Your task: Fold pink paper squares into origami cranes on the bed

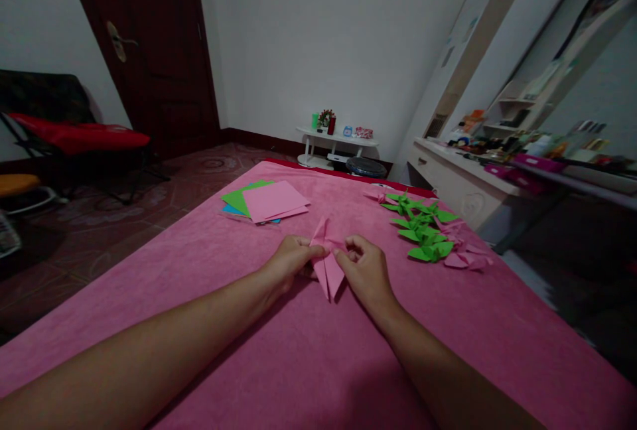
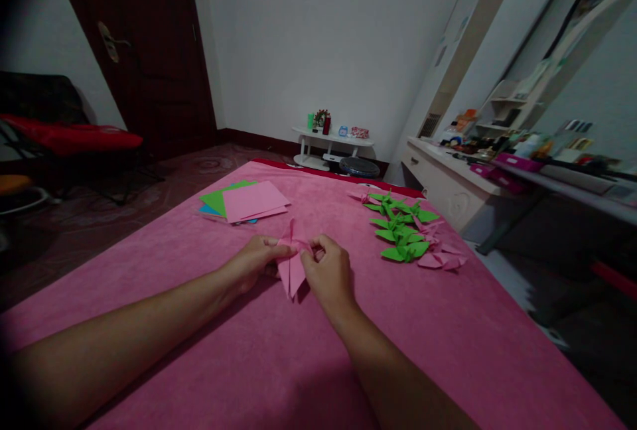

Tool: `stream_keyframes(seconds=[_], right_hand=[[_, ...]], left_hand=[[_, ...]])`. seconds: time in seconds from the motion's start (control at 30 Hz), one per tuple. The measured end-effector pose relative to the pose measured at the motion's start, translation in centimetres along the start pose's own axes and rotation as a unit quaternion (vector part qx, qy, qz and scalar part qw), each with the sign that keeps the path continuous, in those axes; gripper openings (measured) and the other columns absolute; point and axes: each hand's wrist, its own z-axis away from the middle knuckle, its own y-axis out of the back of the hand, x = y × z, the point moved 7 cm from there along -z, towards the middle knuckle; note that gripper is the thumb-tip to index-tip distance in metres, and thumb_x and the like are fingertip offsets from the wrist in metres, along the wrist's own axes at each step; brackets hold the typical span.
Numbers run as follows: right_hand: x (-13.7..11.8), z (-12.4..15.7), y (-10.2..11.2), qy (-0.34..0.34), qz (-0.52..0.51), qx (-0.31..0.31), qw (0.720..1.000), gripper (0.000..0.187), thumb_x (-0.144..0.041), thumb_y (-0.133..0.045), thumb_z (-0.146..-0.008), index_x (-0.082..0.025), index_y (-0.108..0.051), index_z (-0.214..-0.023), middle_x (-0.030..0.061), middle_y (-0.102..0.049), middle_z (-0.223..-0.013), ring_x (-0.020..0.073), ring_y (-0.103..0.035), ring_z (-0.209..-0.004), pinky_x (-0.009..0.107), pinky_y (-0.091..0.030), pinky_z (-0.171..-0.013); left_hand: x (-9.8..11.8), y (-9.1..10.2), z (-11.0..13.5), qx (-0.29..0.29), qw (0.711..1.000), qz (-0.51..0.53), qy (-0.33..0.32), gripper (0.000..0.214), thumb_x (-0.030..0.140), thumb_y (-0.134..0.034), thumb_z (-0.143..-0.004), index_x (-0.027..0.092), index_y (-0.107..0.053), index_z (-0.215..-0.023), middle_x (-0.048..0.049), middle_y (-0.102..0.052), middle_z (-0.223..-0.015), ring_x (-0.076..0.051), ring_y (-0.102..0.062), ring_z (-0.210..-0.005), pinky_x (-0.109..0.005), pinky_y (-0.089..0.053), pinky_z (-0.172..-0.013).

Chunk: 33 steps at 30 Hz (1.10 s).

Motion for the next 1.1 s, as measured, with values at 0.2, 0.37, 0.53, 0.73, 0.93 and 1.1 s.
stream_keyframes(seconds=[0.2,0.37,0.53,0.73,0.93,1.1], right_hand=[[0.9,-0.3,-0.8,-0.041,-0.05,-0.061,0.996,0.011,-0.024,-0.059,-0.066,-0.016,-0.056,-0.058,-0.0024,-0.051,-0.053,0.0106,-0.043,-0.048,0.021,-0.032,-0.045],[0.7,-0.2,-0.8,-0.027,-0.024,-0.062,0.997,0.016,-0.029,-0.061,-0.067,-0.016,-0.057,-0.059,-0.0023,-0.051,-0.054,0.011,-0.044,-0.049,0.021,-0.032,-0.046],[0.5,-0.2,-0.6,0.007,0.04,-0.035,0.999,0.022,-0.033,-0.06,-0.071,-0.018,-0.052,-0.056,-0.0042,-0.045,-0.05,0.01,-0.039,-0.046,0.021,-0.028,-0.044],[-1.2,0.3,-0.2,0.068,0.183,-0.001,0.981,0.02,-0.03,-0.057,-0.075,-0.02,-0.051,-0.058,-0.0034,-0.048,-0.052,0.0111,-0.042,-0.048,0.023,-0.027,-0.047],[-2.9,0.8,-0.3,0.125,0.27,0.011,0.955,0.017,-0.028,-0.054,-0.078,-0.02,-0.056,-0.064,-0.0001,-0.057,-0.061,0.0131,-0.05,-0.054,0.024,-0.029,-0.052],[-3.4,0.8,-0.6,0.15,0.248,-0.008,0.957,0.011,-0.02,-0.052,-0.078,-0.019,-0.06,-0.072,0.0023,-0.061,-0.071,0.0142,-0.053,-0.061,0.024,-0.035,-0.058]], left_hand=[[0.2,0.3,-0.1,0.0,1.0,0.013,-0.024,0.032,0.034,-0.078,-0.055,0.008,-0.065,-0.068,-0.0044,-0.063,-0.058,-0.009,-0.052,-0.043,-0.02,-0.037,-0.045],[-0.2,0.4,-0.1,0.006,0.999,0.023,-0.04,0.032,0.035,-0.078,-0.056,0.008,-0.064,-0.067,-0.0038,-0.061,-0.055,-0.009,-0.049,-0.042,-0.02,-0.033,-0.043],[-0.2,0.4,-0.1,0.026,0.997,0.012,-0.065,0.033,0.035,-0.079,-0.054,0.009,-0.061,-0.064,-0.0039,-0.061,-0.056,-0.009,-0.051,-0.043,-0.02,-0.034,-0.043],[-0.2,0.3,-0.1,0.044,0.995,0.02,-0.093,0.031,0.034,-0.077,-0.057,0.01,-0.058,-0.061,-0.0009,-0.058,-0.052,-0.008,-0.048,-0.042,-0.02,-0.032,-0.043],[-0.4,0.6,-0.1,0.067,0.991,0.029,-0.115,0.03,0.033,-0.076,-0.057,0.013,-0.054,-0.058,0.0026,-0.053,-0.048,-0.007,-0.045,-0.042,-0.019,-0.03,-0.043],[-0.1,0.8,0.1,0.089,0.983,0.02,-0.161,0.025,0.03,-0.073,-0.06,0.012,-0.056,-0.057,0.0027,-0.052,-0.051,-0.007,-0.043,-0.044,-0.019,-0.029,-0.044]])
